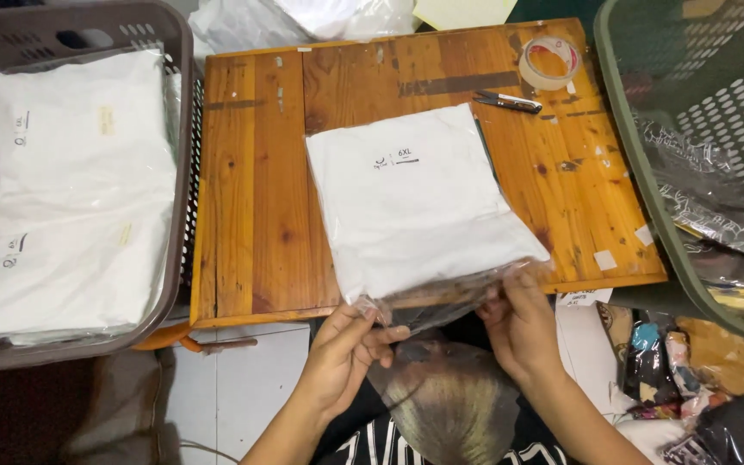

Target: The person removes a white t-shirt from a plastic bag, writes on a small label with a pencil, and sticks the label onto the shirt. The person then places the labeled shirt into a basket.

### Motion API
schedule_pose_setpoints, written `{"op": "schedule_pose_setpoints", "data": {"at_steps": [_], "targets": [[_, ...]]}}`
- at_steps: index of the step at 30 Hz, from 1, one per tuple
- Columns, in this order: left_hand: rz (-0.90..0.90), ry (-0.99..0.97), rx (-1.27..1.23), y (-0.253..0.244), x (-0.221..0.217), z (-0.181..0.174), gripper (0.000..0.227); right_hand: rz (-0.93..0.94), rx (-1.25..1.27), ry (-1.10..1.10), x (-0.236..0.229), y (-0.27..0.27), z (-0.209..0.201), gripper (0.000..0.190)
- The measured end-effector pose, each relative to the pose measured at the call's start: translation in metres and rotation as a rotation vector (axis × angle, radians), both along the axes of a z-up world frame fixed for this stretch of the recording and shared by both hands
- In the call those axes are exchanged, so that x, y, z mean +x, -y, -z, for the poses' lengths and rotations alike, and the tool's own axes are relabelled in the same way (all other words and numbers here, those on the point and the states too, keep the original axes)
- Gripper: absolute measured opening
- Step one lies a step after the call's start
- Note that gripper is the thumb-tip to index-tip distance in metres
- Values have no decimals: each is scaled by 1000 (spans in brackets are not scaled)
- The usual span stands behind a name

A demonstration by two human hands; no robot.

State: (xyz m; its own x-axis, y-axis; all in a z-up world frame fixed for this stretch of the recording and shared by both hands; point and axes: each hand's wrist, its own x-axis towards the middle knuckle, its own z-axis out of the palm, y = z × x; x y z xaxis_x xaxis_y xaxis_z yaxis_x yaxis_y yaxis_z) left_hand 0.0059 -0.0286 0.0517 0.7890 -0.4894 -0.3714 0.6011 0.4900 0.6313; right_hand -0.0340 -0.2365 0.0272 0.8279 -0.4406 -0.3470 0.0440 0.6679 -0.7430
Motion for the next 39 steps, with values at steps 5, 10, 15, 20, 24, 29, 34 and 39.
{"op": "schedule_pose_setpoints", "data": {"at_steps": [5, 10, 15, 20, 24, 29, 34, 39], "targets": [[89, 56, 103, -14, -9, 2, 9, 130, -138, -205, -40, 5, -6, 7], [134, 7, 336, -37, -34, 7, 9, 121, -252, -277, -80, 16, 14, 10], [184, 25, 440, -46, -37, -19, 20, 69, -205, -16, -85, 20, 25, 16], [238, -118, 282, -52, -31, 3, 22, -66, 134, 69, -74, 25, 13, 31], [122, -104, 391, -48, -21, 11, 34, -86, 78, -284, -68, 19, -3, 41], [164, 175, 402, -35, -15, -3, 31, 46, -38, -235, -79, 18, 8, 15], [45, 40, 468, -23, -11, 6, 31, -126, 117, 379, -91, 26, 17, 39], [-24, 60, 378, -14, -14, 0, 23, -489, -361, 120, -82, 10, 4, 41]]}}
